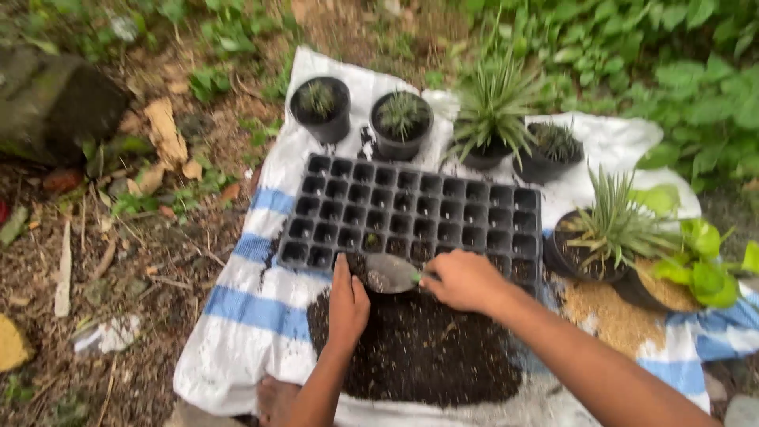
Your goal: Filling a plastic seed tray with soil using a hand trowel
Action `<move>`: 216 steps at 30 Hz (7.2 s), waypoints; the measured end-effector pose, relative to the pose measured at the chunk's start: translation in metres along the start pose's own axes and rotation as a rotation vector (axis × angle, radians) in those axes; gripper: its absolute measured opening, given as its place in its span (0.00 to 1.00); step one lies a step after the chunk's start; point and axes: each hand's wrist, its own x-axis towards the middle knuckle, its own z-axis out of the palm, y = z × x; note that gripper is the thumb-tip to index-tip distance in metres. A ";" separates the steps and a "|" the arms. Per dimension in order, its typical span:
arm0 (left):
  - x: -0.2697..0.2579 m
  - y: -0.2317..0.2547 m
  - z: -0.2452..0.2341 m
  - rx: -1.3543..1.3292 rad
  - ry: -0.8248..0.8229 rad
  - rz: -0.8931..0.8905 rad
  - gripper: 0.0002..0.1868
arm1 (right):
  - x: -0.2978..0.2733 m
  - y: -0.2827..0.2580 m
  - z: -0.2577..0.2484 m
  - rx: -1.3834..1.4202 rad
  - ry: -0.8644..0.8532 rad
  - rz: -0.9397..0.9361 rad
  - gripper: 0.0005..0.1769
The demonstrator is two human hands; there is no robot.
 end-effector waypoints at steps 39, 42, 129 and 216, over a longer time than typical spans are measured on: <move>-0.086 -0.076 0.082 0.493 0.456 0.362 0.25 | -0.036 0.065 0.094 -0.510 0.303 -0.182 0.15; -0.083 -0.082 0.085 0.499 0.402 0.333 0.25 | -0.040 0.063 0.094 -0.386 0.185 -0.096 0.12; 0.019 -0.048 0.019 0.580 0.205 0.040 0.29 | 0.035 0.000 0.022 -0.356 0.210 -0.109 0.17; -0.037 0.119 0.110 -1.140 -0.037 -0.805 0.22 | -0.095 0.284 0.261 -0.224 0.236 0.371 0.29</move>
